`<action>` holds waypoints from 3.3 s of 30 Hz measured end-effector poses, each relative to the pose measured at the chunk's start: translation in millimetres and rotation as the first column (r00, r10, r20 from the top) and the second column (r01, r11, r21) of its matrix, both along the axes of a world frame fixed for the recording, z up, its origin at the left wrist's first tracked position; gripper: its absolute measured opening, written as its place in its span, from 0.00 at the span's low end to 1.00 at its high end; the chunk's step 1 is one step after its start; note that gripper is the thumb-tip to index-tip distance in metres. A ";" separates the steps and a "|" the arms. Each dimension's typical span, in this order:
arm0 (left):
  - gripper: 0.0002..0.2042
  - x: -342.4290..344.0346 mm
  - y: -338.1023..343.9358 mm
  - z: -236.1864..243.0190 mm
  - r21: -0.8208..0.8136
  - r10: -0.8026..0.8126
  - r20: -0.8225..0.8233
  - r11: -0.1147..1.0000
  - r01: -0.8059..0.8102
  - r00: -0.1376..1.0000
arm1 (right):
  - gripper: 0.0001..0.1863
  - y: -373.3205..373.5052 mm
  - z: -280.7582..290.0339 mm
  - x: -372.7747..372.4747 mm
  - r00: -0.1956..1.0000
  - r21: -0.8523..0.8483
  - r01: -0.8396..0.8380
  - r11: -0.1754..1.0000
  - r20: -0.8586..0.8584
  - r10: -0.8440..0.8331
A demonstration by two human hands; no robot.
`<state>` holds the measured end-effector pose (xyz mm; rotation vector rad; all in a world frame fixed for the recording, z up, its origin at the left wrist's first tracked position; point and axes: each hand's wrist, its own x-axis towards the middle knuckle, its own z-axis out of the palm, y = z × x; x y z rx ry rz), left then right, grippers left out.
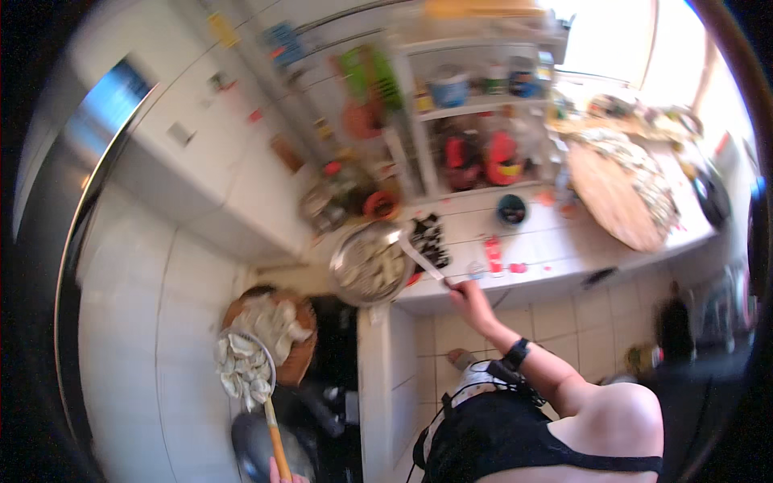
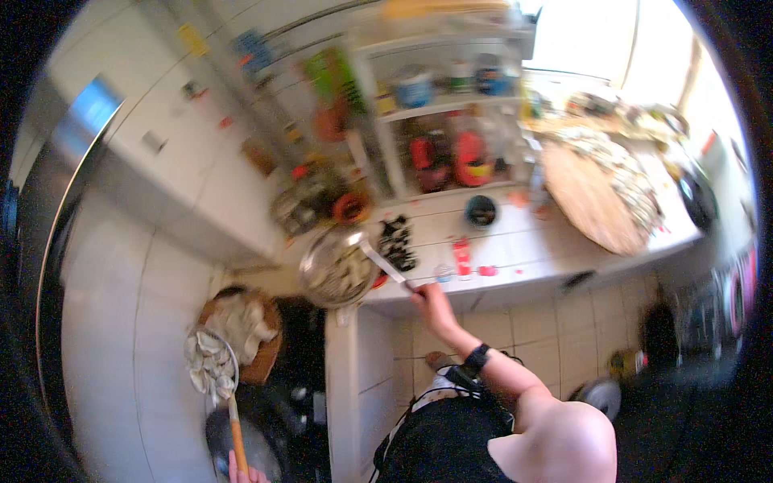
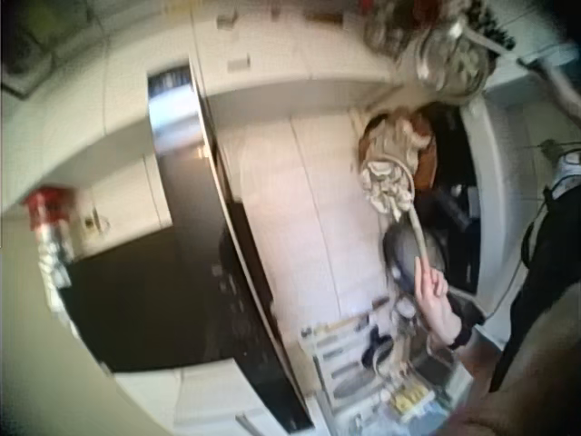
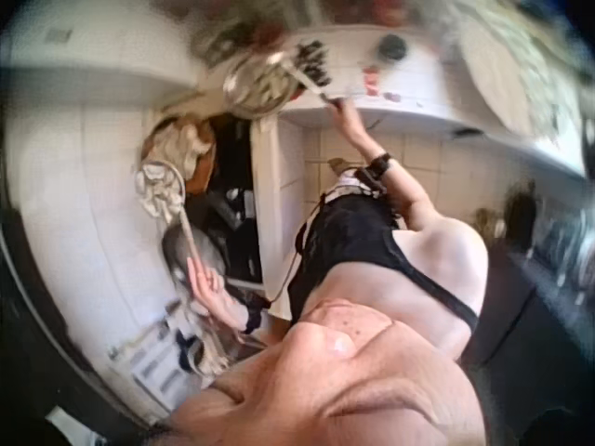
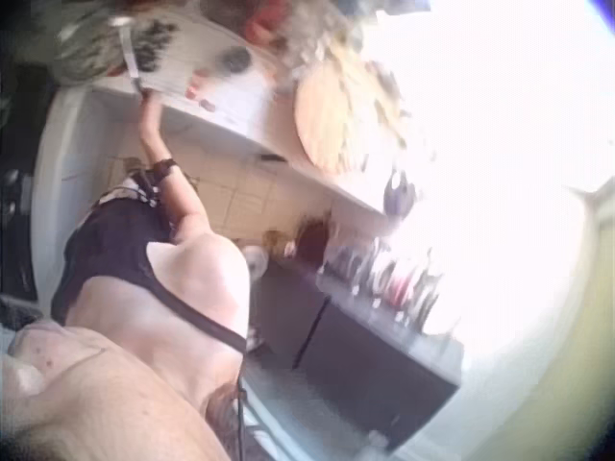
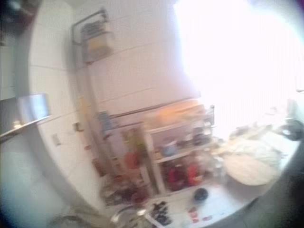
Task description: The person uses a slotted spoon to scoop cooked dumplings out of a boiling pot and places them onto a tray. Then, they pick up uncooked dumplings from a board by hand and put them into the water in the pot.
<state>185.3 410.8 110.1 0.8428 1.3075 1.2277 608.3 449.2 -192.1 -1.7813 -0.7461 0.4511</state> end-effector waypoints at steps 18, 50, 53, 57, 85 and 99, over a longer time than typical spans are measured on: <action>0.22 149.8 150.0 -135.6 -0.230 -0.539 0.017 0.817 0.528 0.842 | 0.11 -77.4 17.9 16.4 0.981 -0.106 0.191 0.976 0.058 -0.186; 0.23 153.5 152.4 -167.8 0.019 -0.204 -0.832 0.919 0.393 0.516 | 0.12 -36.0 -1.4 18.9 0.998 -0.113 0.012 0.993 0.065 -0.005; 0.25 159.6 149.3 -168.6 0.077 -0.111 -0.916 0.894 0.442 0.385 | 0.12 -38.0 -5.4 17.9 0.993 -0.132 0.006 0.991 0.118 0.009; 0.29 171.5 143.7 -153.8 0.002 -0.093 -0.979 0.882 0.472 0.180 | 0.12 -39.9 -4.4 16.4 1.000 -0.152 0.000 0.988 0.023 0.003; 0.24 138.0 105.2 -170.0 0.192 -0.235 -0.498 0.909 0.370 0.835 | 0.16 -6.6 -31.2 169.1 0.770 -0.289 -0.163 0.943 0.561 0.305; 0.22 104.3 50.0 -70.3 0.130 -0.230 0.351 0.972 0.196 0.908 | 0.18 24.6 -77.9 169.0 0.654 -0.545 0.171 0.821 0.685 0.319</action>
